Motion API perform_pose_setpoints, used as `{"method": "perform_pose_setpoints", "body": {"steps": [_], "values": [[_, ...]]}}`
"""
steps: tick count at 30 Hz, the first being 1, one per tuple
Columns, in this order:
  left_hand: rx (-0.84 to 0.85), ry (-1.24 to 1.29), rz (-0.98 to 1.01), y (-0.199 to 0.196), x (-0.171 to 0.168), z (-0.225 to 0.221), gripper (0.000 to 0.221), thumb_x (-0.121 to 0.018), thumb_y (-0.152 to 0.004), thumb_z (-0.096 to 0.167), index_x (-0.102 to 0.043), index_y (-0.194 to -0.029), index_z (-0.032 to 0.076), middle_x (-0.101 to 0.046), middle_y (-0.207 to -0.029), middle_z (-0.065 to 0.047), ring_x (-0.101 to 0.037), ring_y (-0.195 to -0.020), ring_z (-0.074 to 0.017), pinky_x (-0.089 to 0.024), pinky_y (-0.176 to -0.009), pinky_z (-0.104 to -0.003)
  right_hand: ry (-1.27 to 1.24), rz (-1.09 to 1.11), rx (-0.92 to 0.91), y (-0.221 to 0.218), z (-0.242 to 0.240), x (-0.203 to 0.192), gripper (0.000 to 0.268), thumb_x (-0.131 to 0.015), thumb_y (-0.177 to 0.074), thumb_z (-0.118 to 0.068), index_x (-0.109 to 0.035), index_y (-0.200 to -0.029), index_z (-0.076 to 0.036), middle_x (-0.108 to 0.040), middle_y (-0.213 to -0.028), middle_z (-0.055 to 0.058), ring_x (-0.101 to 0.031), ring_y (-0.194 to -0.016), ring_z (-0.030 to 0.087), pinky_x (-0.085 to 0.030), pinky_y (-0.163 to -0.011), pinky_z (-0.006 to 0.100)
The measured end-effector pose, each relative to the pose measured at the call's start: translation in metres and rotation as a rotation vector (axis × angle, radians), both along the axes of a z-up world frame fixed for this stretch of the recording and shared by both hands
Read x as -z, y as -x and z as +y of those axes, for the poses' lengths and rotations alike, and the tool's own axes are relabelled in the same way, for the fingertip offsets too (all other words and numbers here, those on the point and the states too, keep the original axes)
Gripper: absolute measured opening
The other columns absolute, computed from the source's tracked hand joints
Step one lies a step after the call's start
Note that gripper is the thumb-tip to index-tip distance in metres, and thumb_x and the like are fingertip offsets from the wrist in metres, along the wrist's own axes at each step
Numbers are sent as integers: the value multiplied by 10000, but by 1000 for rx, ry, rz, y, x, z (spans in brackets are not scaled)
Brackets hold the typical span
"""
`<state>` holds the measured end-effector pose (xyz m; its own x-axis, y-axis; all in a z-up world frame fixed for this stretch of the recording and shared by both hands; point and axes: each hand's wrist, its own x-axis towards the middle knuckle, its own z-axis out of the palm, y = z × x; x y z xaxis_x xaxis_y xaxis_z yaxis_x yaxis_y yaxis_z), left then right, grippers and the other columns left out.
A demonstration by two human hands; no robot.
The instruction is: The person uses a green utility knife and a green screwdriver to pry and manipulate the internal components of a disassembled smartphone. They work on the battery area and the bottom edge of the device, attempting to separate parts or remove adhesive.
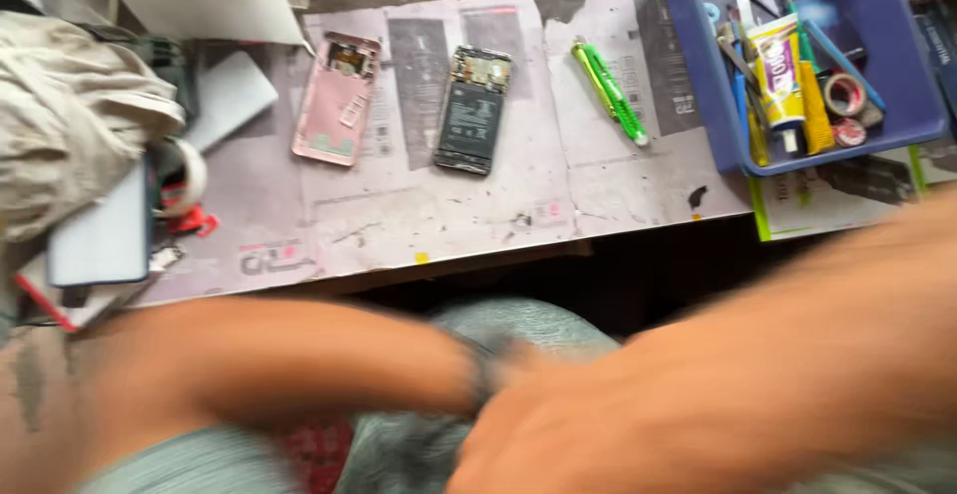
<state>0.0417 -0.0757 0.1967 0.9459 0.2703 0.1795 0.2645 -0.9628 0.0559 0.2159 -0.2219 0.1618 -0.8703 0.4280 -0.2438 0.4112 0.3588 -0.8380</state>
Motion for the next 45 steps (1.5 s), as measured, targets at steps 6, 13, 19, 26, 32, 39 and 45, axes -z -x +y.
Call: {"method": "perform_pose_setpoints", "body": {"steps": [6, 13, 19, 26, 32, 39, 45], "values": [[-11, 272, 25, 54, 24, -4, 364, -747, -879, 406, -708, -900, 45, -623, -925, -124, -611, -805, -264, -473, -678, -401, 62, -163, -24, -69, -13, -82, 305, -775, -864, -430, -759, -1014, -165, -747, -873, 69, -728, -812, 249, -573, -688, 400], [-70, 735, 319, 142, 52, -2, 308, -716, -911, 369, -707, -870, 63, -631, -862, -106, -627, -766, -257, -484, -650, -393, 426, -269, -171, -80, -43, -40, 274, -696, -895, -207, -564, -732, -32, -588, -669, 136, -638, -681, 350, -498, -616, 492], [7, 1124, 596, 226, 89, -39, 274, -689, -938, 336, -706, -845, 79, -638, -808, -90, -640, -732, -250, -494, -626, -387, 607, -437, -150, -88, -19, -44, 463, -718, -966, -319, -500, -648, -62, -553, -612, 86, -650, -610, 283, -467, -554, 439], [248, 1176, 598, 189, 79, -22, 258, -658, -970, 298, -706, -816, 97, -645, -745, -72, -656, -693, -243, -506, -598, -379, 304, 160, 141, -146, 47, -33, 274, -728, -982, -271, -729, -808, -59, -735, -747, 60, -730, -676, 189, -606, -555, 336], [-229, 605, 186, 85, 82, 4, 226, -727, -828, 254, -742, -988, 94, -752, -872, -106, -713, -756, -303, -562, -681, -423, -651, -378, 634, -127, 111, 69, 206, -766, -935, -147, -728, -1083, -8, -752, -940, 175, -732, -811, 305, -582, -795, 428], [-214, 232, 29, 56, 110, 29, 172, -744, -864, 194, -749, -1012, 106, -738, -1001, -87, -709, -899, -308, -563, -755, -434, -573, -732, 765, -132, 130, 91, 247, -700, -930, -98, -742, -1163, -29, -743, -890, 239, -737, -816, 376, -595, -807, 462], [-104, 236, 18, 28, 134, 39, 471, -830, -745, 251, -738, -1189, 120, -692, -1086, -112, -678, -957, -267, -465, -818, -478, -554, -683, 870, -123, 135, 104, 316, -758, -905, -113, -702, -1179, 34, -731, -834, 234, -747, -783, 319, -615, -763, 432]]}}
